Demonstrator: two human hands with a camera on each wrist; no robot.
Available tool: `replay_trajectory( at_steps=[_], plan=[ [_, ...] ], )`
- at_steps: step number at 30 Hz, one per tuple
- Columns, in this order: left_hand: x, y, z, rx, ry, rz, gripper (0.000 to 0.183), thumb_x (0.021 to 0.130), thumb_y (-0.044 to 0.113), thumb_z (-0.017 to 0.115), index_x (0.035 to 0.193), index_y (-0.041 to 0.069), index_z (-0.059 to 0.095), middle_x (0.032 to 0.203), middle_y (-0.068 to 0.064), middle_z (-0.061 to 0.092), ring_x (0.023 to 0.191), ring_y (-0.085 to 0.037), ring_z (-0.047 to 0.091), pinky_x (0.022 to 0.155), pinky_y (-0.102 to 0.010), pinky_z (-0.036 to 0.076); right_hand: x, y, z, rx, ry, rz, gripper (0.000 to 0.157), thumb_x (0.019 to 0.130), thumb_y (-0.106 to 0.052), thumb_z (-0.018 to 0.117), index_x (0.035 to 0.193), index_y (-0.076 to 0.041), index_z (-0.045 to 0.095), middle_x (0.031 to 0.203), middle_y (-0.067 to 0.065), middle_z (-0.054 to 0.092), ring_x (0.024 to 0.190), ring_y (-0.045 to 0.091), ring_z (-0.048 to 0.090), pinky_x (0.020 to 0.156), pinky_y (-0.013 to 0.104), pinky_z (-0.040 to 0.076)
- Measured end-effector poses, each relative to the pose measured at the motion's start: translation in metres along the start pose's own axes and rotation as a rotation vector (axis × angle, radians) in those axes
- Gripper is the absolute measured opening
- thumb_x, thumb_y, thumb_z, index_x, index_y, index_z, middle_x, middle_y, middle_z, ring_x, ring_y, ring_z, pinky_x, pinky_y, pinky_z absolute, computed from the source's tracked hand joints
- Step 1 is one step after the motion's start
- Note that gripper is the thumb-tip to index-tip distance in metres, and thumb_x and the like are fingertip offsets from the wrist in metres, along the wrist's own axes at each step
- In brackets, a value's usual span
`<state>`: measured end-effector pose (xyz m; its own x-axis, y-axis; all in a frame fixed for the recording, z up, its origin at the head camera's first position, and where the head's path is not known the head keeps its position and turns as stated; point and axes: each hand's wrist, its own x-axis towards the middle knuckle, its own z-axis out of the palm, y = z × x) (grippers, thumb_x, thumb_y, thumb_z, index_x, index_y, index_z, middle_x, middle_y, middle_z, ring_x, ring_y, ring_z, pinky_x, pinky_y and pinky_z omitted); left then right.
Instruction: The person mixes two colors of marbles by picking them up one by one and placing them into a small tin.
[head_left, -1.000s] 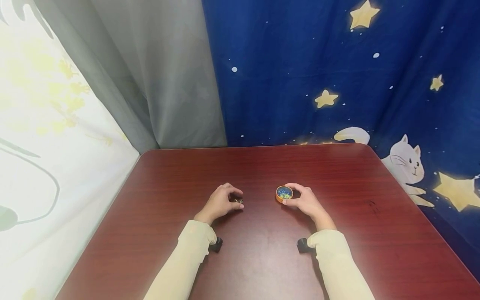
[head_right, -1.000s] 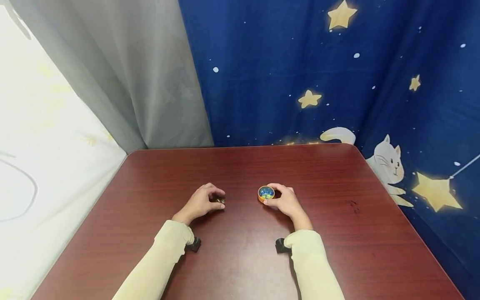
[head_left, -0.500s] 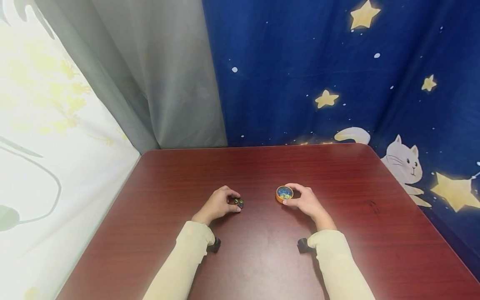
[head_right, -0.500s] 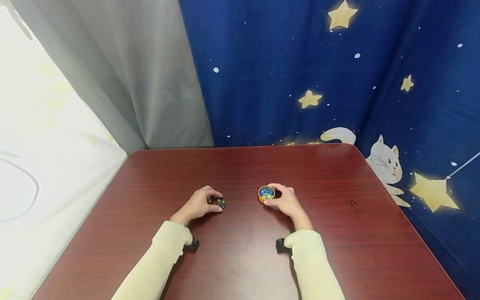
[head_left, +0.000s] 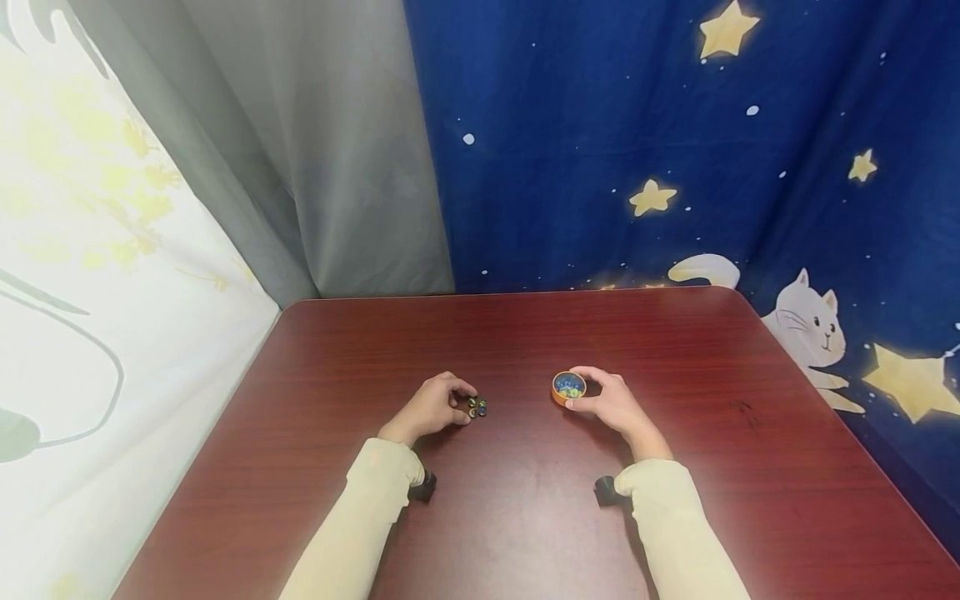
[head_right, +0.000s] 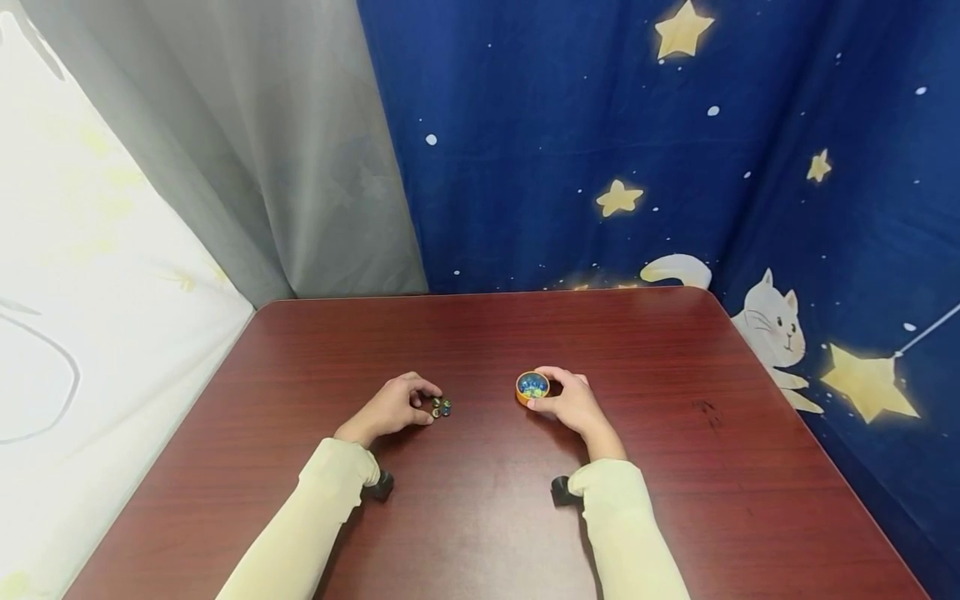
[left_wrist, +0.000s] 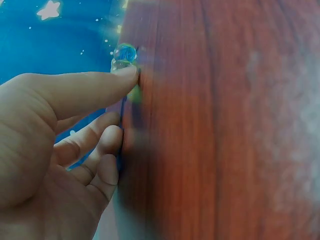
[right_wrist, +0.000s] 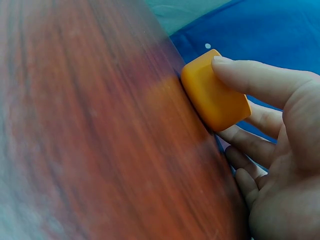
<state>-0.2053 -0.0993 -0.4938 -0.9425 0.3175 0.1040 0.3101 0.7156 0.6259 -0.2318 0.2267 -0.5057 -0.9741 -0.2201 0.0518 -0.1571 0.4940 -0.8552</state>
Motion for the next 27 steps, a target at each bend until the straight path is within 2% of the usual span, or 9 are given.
replay_trajectory(
  at_steps=[3,7,10,22,27],
  plan=[
    [0.0016,-0.0009,-0.0009,0.005,0.005,0.020,0.033,0.071,-0.001,0.082,0.101,0.009,0.073,0.091,-0.002,0.058,0.075,-0.013,0.053,0.069,-0.029,0.046,0.0003,-0.0001,-0.0002,-0.001,0.001,-0.001,0.057,0.073,-0.013,0.084,0.126,-0.008,0.062,0.119,0.016,0.060,0.116,0.033,0.048,0.100,0.052,0.033],
    [0.0037,-0.0015,-0.0013,0.000,0.018,0.046,0.029,0.072,-0.003,0.080,0.098,0.009,0.073,0.087,-0.003,0.057,0.072,-0.013,0.052,0.066,-0.029,0.046,0.0004,-0.0001,-0.0004,-0.004,-0.002,0.010,0.058,0.073,-0.014,0.084,0.126,-0.009,0.062,0.121,0.018,0.058,0.118,0.034,0.044,0.101,0.053,0.031],
    [0.0054,-0.0023,-0.0007,0.005,0.020,0.043,0.027,0.072,-0.001,0.081,0.096,0.010,0.074,0.086,-0.002,0.056,0.073,-0.013,0.052,0.066,-0.029,0.046,0.0005,0.0001,-0.0002,-0.001,-0.004,0.013,0.058,0.073,-0.015,0.084,0.126,-0.009,0.062,0.121,0.018,0.056,0.119,0.034,0.041,0.101,0.054,0.030],
    [0.0067,-0.0023,0.0015,0.019,0.037,0.021,0.022,0.075,0.002,0.081,0.092,0.014,0.075,0.084,0.000,0.056,0.074,-0.013,0.052,0.069,-0.030,0.045,0.0007,0.0000,-0.0006,0.016,-0.005,-0.011,0.055,0.073,-0.012,0.084,0.124,-0.009,0.063,0.118,0.016,0.061,0.115,0.032,0.049,0.099,0.050,0.034],
    [0.0068,-0.0028,0.0014,0.023,0.045,0.019,0.021,0.075,0.003,0.082,0.090,0.015,0.075,0.083,0.002,0.055,0.074,-0.012,0.052,0.068,-0.029,0.045,0.0000,-0.0006,-0.0007,0.013,-0.003,0.002,0.055,0.073,-0.013,0.084,0.124,-0.010,0.063,0.119,0.016,0.059,0.118,0.033,0.044,0.100,0.052,0.031]
  ],
)
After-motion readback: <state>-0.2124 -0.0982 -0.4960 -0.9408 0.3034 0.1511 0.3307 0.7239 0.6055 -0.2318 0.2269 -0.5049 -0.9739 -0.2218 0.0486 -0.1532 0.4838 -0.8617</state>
